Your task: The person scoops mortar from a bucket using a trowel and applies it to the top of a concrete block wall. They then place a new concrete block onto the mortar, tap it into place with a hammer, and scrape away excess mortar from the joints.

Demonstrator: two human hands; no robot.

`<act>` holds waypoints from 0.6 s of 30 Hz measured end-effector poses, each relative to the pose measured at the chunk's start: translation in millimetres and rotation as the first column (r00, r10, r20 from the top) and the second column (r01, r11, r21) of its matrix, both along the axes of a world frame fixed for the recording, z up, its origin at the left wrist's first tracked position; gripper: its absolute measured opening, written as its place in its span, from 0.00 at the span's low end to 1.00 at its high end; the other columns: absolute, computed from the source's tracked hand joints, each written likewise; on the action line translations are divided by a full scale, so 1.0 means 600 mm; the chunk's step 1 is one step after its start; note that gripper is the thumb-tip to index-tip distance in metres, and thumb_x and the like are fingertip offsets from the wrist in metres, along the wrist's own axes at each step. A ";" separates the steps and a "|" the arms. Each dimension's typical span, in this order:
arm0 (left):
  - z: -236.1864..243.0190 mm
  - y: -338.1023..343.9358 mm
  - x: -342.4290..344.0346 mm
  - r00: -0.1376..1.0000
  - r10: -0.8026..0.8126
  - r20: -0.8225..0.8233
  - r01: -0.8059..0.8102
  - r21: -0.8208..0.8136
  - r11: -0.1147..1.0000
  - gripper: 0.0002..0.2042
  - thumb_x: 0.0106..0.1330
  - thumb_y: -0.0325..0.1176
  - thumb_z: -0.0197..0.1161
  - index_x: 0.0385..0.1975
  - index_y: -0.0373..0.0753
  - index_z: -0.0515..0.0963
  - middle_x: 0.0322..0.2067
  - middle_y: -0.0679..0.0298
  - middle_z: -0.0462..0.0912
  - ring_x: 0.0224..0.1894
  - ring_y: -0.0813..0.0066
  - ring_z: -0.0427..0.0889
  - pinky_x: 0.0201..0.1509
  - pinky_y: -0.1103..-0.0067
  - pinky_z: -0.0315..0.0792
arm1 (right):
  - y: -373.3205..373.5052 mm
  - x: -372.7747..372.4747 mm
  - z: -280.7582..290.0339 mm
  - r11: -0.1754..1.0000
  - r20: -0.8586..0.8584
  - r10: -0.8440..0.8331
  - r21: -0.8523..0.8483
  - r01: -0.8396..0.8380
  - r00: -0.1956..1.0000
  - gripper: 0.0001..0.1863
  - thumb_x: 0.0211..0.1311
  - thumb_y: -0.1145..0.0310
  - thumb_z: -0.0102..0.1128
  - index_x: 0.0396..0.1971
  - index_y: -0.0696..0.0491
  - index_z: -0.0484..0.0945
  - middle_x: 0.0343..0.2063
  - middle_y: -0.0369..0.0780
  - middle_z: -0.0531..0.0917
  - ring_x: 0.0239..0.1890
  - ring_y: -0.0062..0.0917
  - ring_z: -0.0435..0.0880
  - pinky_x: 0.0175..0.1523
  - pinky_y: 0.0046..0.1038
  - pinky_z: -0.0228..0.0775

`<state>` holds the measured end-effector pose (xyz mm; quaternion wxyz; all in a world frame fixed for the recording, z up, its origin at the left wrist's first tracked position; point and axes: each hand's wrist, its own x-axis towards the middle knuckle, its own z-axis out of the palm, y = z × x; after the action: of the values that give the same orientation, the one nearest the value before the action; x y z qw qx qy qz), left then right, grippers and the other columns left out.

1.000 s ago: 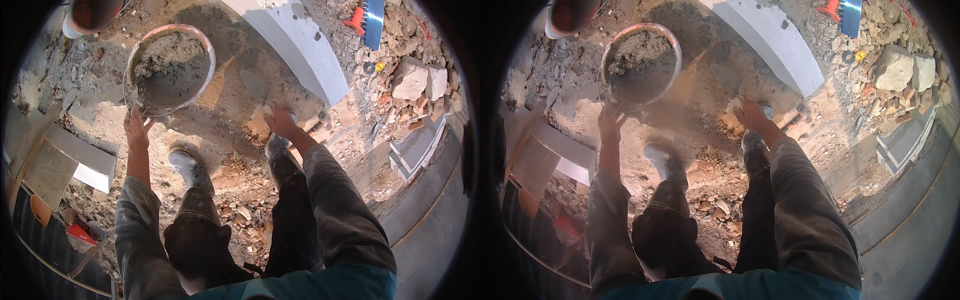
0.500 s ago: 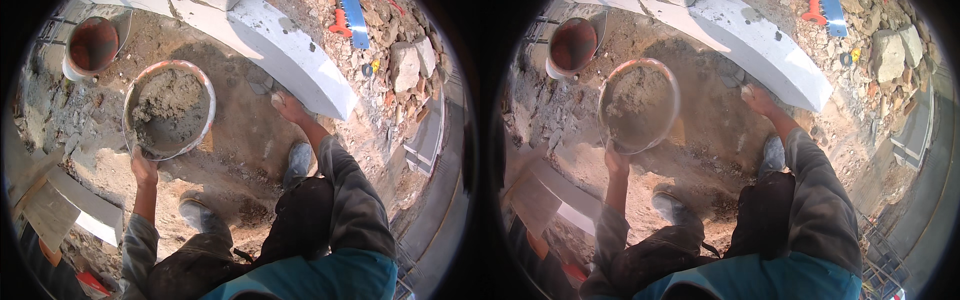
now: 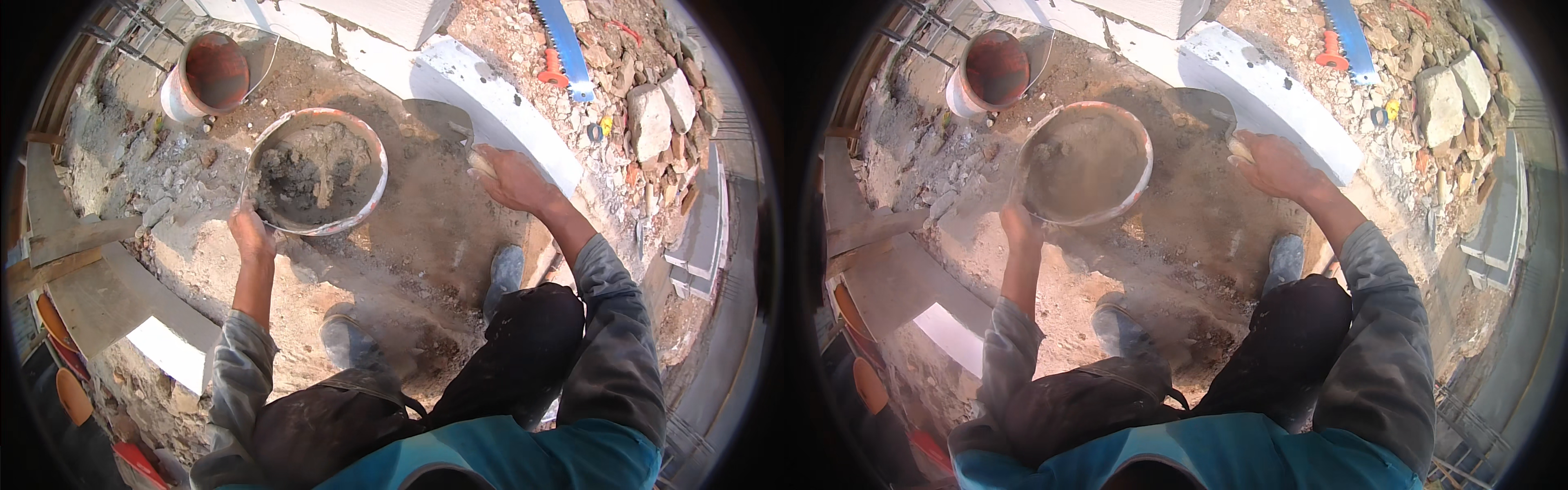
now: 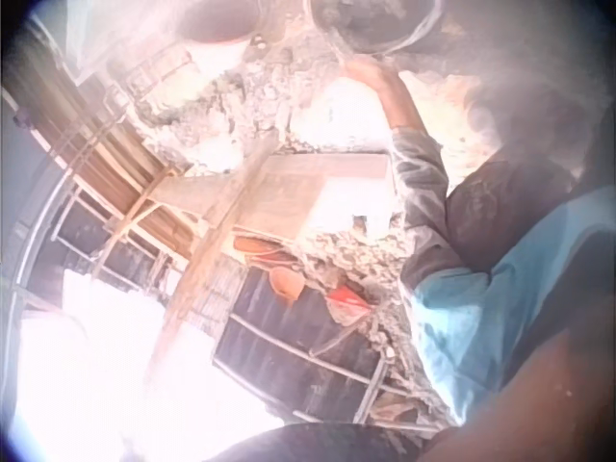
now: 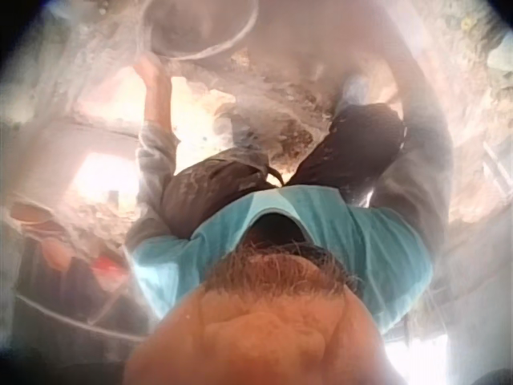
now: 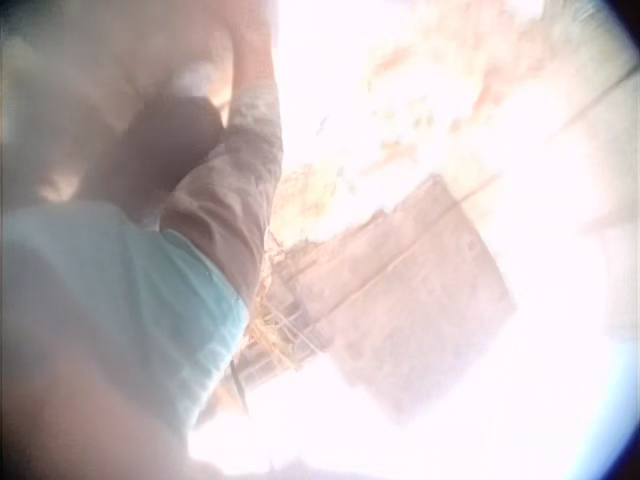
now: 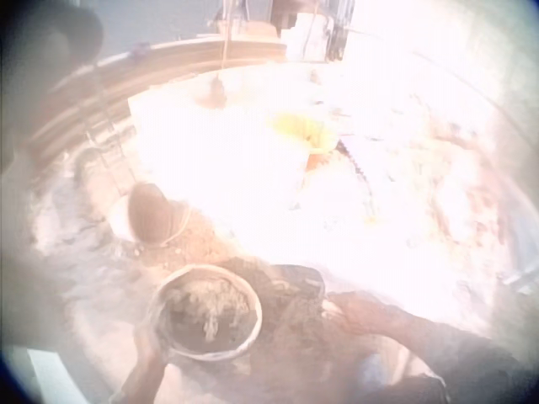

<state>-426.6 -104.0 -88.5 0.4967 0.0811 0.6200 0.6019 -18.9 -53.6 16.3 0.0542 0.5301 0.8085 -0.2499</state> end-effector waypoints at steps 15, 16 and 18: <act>0.026 0.002 0.016 0.947 -0.093 -0.307 0.088 -0.031 0.996 0.15 0.54 0.25 0.50 0.38 0.27 0.79 0.23 0.70 0.71 0.26 0.83 0.66 0.31 0.86 0.61 | 0.029 -0.261 -0.108 0.839 -0.323 0.093 -0.484 -0.249 0.942 0.25 0.55 0.60 0.62 0.48 0.61 0.70 0.38 0.50 0.79 0.40 0.38 0.80 0.45 0.37 0.70; 0.015 0.017 0.001 0.930 -0.077 -0.358 0.089 0.017 0.996 0.17 0.53 0.24 0.49 0.41 0.27 0.78 0.25 0.68 0.74 0.28 0.81 0.70 0.33 0.85 0.66 | 0.026 -0.244 -0.097 0.840 -0.358 0.073 -0.482 -0.251 0.931 0.27 0.54 0.59 0.62 0.49 0.60 0.70 0.37 0.49 0.80 0.39 0.38 0.80 0.44 0.36 0.70; -0.004 0.044 -0.021 0.973 0.033 -0.228 -0.015 0.080 0.997 0.13 0.52 0.22 0.49 0.34 0.26 0.77 0.27 0.62 0.76 0.28 0.74 0.75 0.33 0.79 0.70 | 0.018 -0.221 -0.067 0.847 -0.418 0.025 -0.473 -0.241 0.908 0.29 0.52 0.59 0.64 0.50 0.60 0.70 0.36 0.49 0.80 0.38 0.37 0.80 0.43 0.35 0.69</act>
<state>-439.4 -77.5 -90.9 0.4109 0.1619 0.6503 0.6181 -151.3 -42.6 -24.0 0.0467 0.3759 0.7412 -0.5542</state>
